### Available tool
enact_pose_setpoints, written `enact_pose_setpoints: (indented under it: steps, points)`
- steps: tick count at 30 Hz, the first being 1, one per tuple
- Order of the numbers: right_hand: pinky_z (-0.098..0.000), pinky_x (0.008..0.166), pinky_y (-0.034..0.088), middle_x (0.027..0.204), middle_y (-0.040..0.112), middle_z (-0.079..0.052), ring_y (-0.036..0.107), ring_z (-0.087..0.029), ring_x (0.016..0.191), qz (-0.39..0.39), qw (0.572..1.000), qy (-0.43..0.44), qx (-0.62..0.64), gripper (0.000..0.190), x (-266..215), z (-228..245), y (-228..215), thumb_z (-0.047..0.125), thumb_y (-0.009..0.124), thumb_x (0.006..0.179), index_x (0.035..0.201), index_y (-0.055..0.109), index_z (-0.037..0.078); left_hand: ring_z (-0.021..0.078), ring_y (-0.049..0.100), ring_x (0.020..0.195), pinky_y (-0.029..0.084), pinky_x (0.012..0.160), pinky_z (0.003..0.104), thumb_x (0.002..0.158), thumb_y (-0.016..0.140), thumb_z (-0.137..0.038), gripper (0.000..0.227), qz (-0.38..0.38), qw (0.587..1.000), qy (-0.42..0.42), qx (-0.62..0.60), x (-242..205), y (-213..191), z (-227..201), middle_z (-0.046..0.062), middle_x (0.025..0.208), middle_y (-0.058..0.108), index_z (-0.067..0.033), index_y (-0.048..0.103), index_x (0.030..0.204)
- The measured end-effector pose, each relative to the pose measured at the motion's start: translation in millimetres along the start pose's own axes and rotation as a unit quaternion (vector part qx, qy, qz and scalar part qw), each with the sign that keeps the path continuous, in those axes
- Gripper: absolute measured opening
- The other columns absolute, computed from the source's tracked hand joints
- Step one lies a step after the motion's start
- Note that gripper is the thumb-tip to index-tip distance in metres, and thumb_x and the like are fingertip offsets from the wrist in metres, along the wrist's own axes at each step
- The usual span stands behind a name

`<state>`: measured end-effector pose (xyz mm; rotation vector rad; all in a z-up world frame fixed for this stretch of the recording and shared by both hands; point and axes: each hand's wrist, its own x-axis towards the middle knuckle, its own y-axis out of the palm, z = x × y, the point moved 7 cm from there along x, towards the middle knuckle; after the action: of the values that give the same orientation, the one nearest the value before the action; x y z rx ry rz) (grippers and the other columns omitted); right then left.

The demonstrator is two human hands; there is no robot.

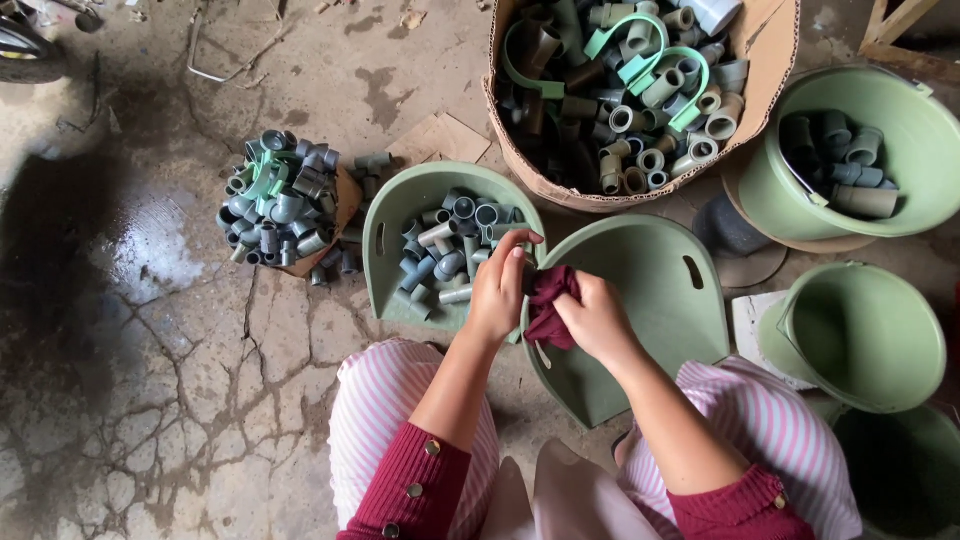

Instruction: The person sits on the floor and wipes small grey pipe fittings with a maroon cloth. They pick each fitting from a green basin, wipe it thoroughly, and place it into a cardboard box. The person repeats this process for multiple fittings throughout the clip.

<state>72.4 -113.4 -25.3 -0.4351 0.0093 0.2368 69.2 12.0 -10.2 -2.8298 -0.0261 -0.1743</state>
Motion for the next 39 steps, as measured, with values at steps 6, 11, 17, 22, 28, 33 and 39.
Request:
enact_pose_setpoints:
  steps: [6, 11, 17, 22, 28, 33, 39]
  points:
    - [-0.0282, 0.030, 0.032, 0.078, 0.042, -0.008, 0.045, -0.020, 0.060, -0.028, 0.868, 0.295, 0.399, 0.027, -24, -60, 36, 0.028, 0.055, 0.078, 0.096, 0.044, 0.010, 0.0199, 0.045, 0.055, 0.039, 0.055, 0.030, 0.089, 0.017, -0.029, 0.040, -0.066, 0.976, 0.203, -0.053, -7, -7, -37, 0.010, 0.062, 0.054, -0.0081, 0.046, 0.106]
    - [-0.0288, 0.039, 0.036, 0.080, 0.046, -0.008, 0.047, -0.019, 0.063, -0.073, 0.893, 0.232, 0.379, 0.031, -22, -50, 11, 0.026, 0.059, 0.076, 0.098, 0.046, 0.009, 0.0172, 0.046, 0.069, 0.041, 0.064, 0.027, 0.089, 0.012, -0.032, 0.046, -0.156, 0.960, 0.214, -0.087, -13, -7, -21, 0.009, 0.083, 0.052, -0.0050, 0.048, 0.101]
    - [-0.0297, 0.051, 0.040, 0.082, 0.050, -0.008, 0.050, -0.018, 0.068, -0.120, 0.914, 0.155, 0.354, 0.035, -14, -32, -9, 0.024, 0.065, 0.074, 0.100, 0.049, 0.007, 0.0080, 0.042, 0.085, 0.037, 0.081, 0.024, 0.095, 0.019, -0.026, 0.035, -0.131, 0.948, 0.104, -0.272, -7, 3, 6, 0.003, 0.100, 0.045, -0.0050, 0.039, 0.114]
    - [-0.0304, 0.060, 0.044, 0.084, 0.053, -0.009, 0.052, -0.017, 0.071, -0.168, 0.922, 0.087, 0.339, 0.039, -12, 4, 5, 0.023, 0.069, 0.072, 0.102, 0.051, 0.005, 0.0213, 0.035, 0.111, 0.022, 0.099, 0.036, 0.095, 0.026, -0.030, 0.035, -0.046, 0.977, 0.173, -0.117, -13, 15, -41, 0.010, 0.121, 0.045, -0.0086, 0.049, 0.111]
    - [-0.0275, 0.043, 0.051, 0.066, 0.054, -0.008, 0.058, -0.017, 0.051, -0.169, 0.921, 0.050, 0.348, 0.019, 16, -32, -10, 0.019, 0.063, 0.081, 0.086, 0.054, 0.003, 0.0305, 0.023, 0.121, 0.016, 0.102, 0.045, 0.088, 0.048, -0.023, 0.034, -0.032, 0.984, 0.171, -0.027, -12, 15, -35, 0.013, 0.131, 0.024, -0.0158, 0.045, 0.121]
    - [-0.0210, 0.035, 0.032, 0.060, 0.047, -0.003, 0.044, -0.012, 0.047, -0.080, 0.944, 0.158, 0.279, 0.044, 4, 13, -7, 0.047, 0.053, 0.082, 0.073, 0.055, 0.004, 0.0259, 0.044, 0.109, 0.032, 0.095, 0.038, 0.087, 0.043, -0.013, 0.028, 0.047, 0.986, 0.144, -0.075, -1, 7, -29, 0.011, 0.113, 0.049, -0.0076, 0.048, 0.114]
    - [-0.0211, 0.017, 0.030, 0.052, 0.046, -0.008, 0.042, -0.014, 0.027, -0.126, 0.902, 0.186, 0.368, 0.042, 0, -10, -1, 0.043, 0.060, 0.079, 0.076, 0.054, 0.002, 0.0167, 0.049, 0.090, 0.039, 0.078, 0.031, 0.084, 0.054, -0.016, 0.013, 0.052, 0.965, 0.118, -0.227, -3, 3, -26, 0.012, 0.104, 0.055, -0.0050, 0.047, 0.086]
